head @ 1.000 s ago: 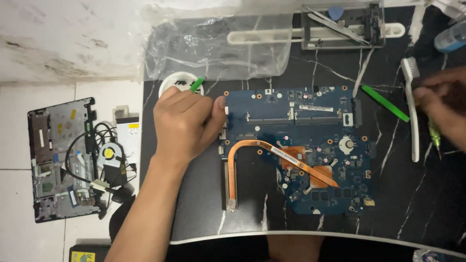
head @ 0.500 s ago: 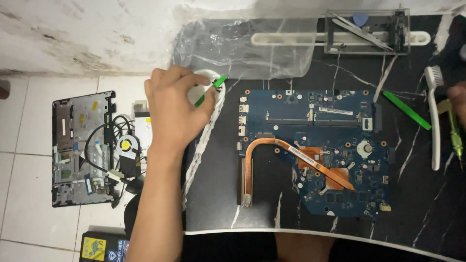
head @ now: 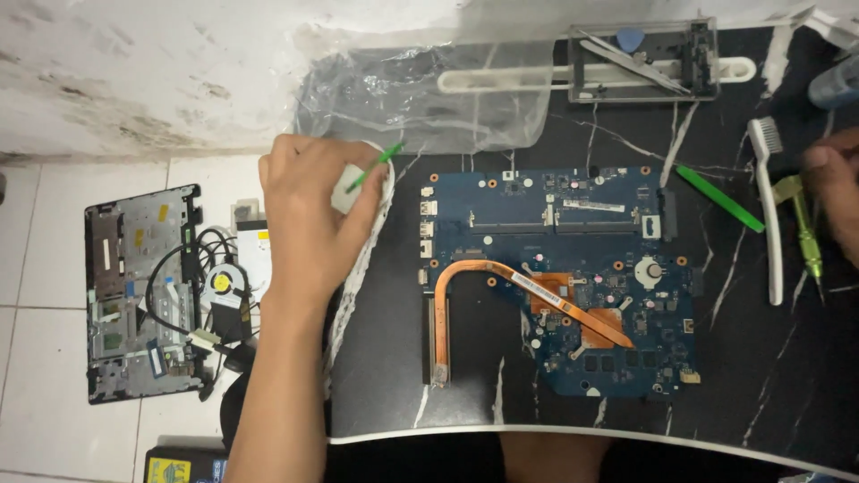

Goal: Screwing a copper heatsink onto a laptop motherboard using a precision screwdriver.

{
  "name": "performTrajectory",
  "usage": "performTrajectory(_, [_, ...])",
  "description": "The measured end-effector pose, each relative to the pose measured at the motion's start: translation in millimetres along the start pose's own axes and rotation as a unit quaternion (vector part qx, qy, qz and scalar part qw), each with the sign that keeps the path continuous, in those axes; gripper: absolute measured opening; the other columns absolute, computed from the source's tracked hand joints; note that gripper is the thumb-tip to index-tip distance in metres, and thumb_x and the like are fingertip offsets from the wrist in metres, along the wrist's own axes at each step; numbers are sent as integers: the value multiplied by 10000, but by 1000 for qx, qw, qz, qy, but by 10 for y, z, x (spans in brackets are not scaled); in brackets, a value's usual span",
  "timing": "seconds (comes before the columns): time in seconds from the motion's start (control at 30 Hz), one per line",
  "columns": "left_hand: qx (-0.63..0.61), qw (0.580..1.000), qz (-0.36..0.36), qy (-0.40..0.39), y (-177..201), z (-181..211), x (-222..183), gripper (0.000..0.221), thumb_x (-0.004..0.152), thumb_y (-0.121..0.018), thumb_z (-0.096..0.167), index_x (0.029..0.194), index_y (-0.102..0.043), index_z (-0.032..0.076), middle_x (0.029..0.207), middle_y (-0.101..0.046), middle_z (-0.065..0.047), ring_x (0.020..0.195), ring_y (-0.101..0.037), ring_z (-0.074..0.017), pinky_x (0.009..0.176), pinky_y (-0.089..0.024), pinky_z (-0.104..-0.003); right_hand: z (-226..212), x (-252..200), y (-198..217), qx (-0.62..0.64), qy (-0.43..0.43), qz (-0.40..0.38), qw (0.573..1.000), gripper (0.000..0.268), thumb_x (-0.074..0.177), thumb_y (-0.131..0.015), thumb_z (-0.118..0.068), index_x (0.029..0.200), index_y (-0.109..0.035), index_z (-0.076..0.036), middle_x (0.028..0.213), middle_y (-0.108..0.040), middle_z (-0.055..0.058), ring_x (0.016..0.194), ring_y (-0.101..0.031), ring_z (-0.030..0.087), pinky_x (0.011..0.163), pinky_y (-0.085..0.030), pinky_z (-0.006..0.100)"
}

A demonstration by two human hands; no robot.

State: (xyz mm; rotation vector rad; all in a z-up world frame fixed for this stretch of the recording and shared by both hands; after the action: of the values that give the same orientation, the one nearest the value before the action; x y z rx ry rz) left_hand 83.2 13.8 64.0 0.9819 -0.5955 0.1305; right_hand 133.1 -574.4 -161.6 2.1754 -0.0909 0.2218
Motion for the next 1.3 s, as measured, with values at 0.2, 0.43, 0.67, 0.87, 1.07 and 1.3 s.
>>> performTrajectory(0.2, [-352,915,-143,135,-252,576,-24,99,965,-717,64,1054,-739,102,956,-724,-4,777,-568,-67,611,-410,-199,-2383,-318,444,37,40,-2,999,78,1208,-720,-35,1285,-710,-31,1035,-524,94,730,-404,173,673,-274,332])
performTrajectory(0.43, [-617,723,-168,262,-682,1046,-242,175,940,-728,192,1036,-694,50,905,-713,-60,800,-681,-131,733,-571,-246,-3838,-604,-15,343,104,-167,918,534,785,-839,-110,1267,-626,-21,1035,-811,92,861,-820,152,809,-706,264])
performTrajectory(0.67, [-697,633,-80,327,-872,1021,-397,162,915,-763,67,1044,-697,-7,910,-710,-100,778,-678,-144,707,-609,-258,-3856,-607,-67,364,33,-83,927,485,808,-811,36,1198,-529,-22,1039,-680,165,886,-770,212,829,-724,324])
performTrajectory(0.87, [-682,645,-92,332,-930,1004,-399,181,884,-789,97,1021,-702,17,879,-734,-81,774,-680,-106,711,-585,-235,-3769,-658,-40,315,-6,-52,948,457,822,-775,76,1229,-571,31,1138,-712,195,978,-781,228,814,-706,326])
performTrajectory(1.07, [-590,759,-162,224,-652,851,-116,172,953,-710,191,1033,-706,38,935,-724,-78,768,-665,-117,684,-582,-211,-3126,-490,76,267,25,-125,955,274,981,-594,-66,1248,-653,-52,1083,-708,129,872,-734,176,798,-608,246])
performTrajectory(1.3, [-214,948,-222,-82,-492,683,-40,158,969,-727,136,1102,-673,70,1111,-688,-108,969,-607,-287,862,-406,-407,-2963,-611,-97,113,36,-205,971,280,943,-601,-48,1196,-722,-65,937,-690,110,648,-610,174,581,-449,299])
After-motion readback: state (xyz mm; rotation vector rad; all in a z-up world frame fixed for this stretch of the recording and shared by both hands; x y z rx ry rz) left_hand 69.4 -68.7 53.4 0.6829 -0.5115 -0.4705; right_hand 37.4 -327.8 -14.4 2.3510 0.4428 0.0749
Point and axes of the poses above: each hand's wrist, its own x-axis towards the middle knuckle, its own y-axis out of the back of the hand, z = x × y, the point moved 9 cm from there along x, towards the middle knuckle
